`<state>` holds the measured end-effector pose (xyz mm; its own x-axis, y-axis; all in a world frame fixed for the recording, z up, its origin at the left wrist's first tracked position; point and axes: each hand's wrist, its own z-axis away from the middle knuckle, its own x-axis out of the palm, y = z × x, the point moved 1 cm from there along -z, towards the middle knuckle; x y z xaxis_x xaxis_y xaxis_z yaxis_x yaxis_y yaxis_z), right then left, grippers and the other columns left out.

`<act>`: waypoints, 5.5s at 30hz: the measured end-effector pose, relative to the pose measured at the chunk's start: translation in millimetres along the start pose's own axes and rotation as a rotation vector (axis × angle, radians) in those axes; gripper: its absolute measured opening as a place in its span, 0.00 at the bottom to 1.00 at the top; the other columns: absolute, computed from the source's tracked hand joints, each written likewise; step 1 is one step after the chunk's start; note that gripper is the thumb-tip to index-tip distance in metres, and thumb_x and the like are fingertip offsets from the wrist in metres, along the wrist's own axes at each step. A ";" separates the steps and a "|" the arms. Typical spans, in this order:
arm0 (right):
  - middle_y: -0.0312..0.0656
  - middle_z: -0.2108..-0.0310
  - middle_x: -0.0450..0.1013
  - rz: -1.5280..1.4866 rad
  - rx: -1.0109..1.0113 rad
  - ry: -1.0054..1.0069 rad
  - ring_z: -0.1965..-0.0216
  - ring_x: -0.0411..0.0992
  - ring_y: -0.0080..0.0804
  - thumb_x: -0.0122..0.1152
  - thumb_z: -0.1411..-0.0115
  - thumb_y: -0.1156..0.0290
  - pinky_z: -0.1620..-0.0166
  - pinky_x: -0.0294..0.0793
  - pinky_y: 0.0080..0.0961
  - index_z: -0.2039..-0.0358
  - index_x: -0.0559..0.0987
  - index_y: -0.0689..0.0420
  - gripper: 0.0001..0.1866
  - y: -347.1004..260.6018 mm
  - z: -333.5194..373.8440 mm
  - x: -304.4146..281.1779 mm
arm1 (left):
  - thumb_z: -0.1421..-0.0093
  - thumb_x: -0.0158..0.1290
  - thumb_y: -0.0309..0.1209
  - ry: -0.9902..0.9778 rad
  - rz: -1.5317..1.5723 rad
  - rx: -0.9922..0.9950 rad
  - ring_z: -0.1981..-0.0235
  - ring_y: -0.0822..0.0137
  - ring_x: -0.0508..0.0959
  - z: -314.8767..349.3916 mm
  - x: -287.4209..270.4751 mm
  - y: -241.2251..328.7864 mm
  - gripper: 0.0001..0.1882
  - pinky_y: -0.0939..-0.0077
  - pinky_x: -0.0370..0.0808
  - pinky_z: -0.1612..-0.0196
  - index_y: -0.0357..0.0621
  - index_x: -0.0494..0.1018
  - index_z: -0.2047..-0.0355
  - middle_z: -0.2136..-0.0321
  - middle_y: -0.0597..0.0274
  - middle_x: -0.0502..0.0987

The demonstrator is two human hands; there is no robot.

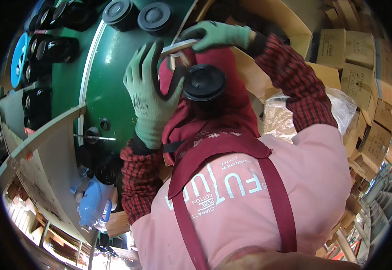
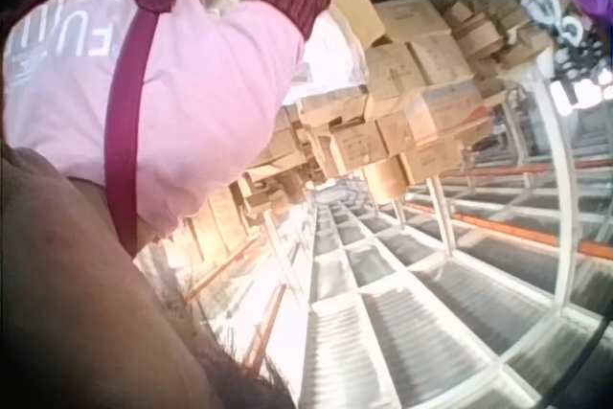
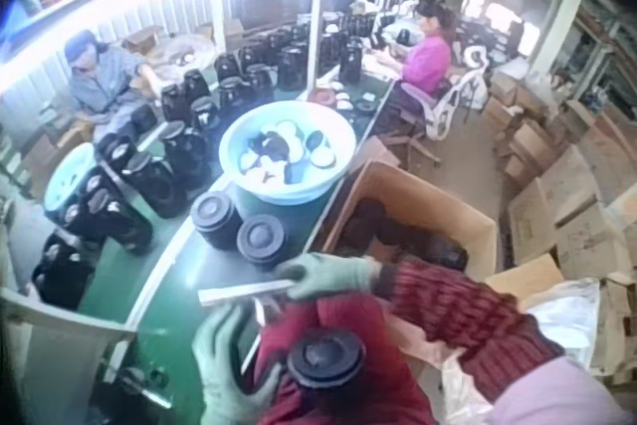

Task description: The person assembles black kitchenware by picking up a pot, inserting a metal rod, and attaching a lid. The person repeats this process for multiple units, placing finished items on the table.

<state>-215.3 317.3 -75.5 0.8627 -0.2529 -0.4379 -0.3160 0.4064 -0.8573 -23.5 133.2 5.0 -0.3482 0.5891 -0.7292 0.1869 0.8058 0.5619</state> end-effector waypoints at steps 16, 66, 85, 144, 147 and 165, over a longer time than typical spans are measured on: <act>0.40 0.60 0.75 0.371 -0.418 0.397 0.56 0.73 0.43 0.65 0.43 0.59 0.49 0.74 0.38 0.44 0.79 0.43 0.24 33.0 65.5 43.2 | 0.37 0.58 0.45 -0.607 -0.090 -0.186 0.59 0.50 0.83 -12.0 62.6 0.5 0.18 0.58 0.78 0.56 0.50 0.79 0.53 0.60 0.55 0.82; 0.42 0.68 0.78 0.721 0.164 0.679 0.63 0.75 0.38 0.56 0.39 0.41 0.57 0.67 0.41 0.69 0.79 0.52 0.24 -50.5 76.0 130.2 | 0.51 0.62 0.29 -0.775 -0.208 0.405 0.54 0.52 0.78 -0.4 58.9 -70.9 0.26 0.61 0.78 0.52 0.50 0.73 0.49 0.57 0.58 0.76; 0.44 0.51 0.72 0.792 0.397 0.661 0.49 0.72 0.47 0.63 0.41 0.46 0.50 0.71 0.54 0.49 0.76 0.50 0.27 29.8 -136.7 24.4 | 0.63 0.78 0.43 -0.096 0.296 0.112 0.37 0.39 0.69 73.8 48.7 3.8 0.40 0.48 0.72 0.38 0.51 0.76 0.48 0.46 0.54 0.74; 0.56 0.51 0.75 0.071 0.080 0.582 0.52 0.77 0.55 0.69 0.45 0.45 0.51 0.76 0.43 0.44 0.65 0.59 0.39 -22.5 -75.9 186.5 | 0.55 0.75 0.49 -0.313 -0.423 -0.203 0.52 0.48 0.80 -27.7 -39.3 -97.4 0.40 0.59 0.79 0.48 0.38 0.77 0.45 0.51 0.46 0.77; 0.56 0.50 0.75 0.072 0.092 0.562 0.50 0.77 0.54 0.69 0.45 0.46 0.50 0.76 0.44 0.44 0.65 0.58 0.39 -20.4 -74.8 178.6 | 0.57 0.75 0.48 -0.434 -0.582 -0.223 0.51 0.49 0.79 -39.8 -35.9 -86.3 0.39 0.59 0.79 0.48 0.40 0.78 0.47 0.52 0.47 0.77; 0.52 0.53 0.76 0.239 -0.002 0.663 0.55 0.79 0.49 0.67 0.44 0.43 0.55 0.78 0.44 0.40 0.67 0.56 0.40 -16.6 -81.3 191.5 | 0.39 0.60 0.21 -0.311 0.485 -0.262 0.42 0.58 0.76 -64.3 -72.2 -106.8 0.28 0.71 0.73 0.40 0.42 0.70 0.37 0.44 0.51 0.77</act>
<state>-76.9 190.7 -167.1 0.3470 -0.6388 -0.6867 -0.4684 0.5163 -0.7170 -77.4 0.8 22.7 0.0105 0.9052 -0.4249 0.0111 0.4248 0.9052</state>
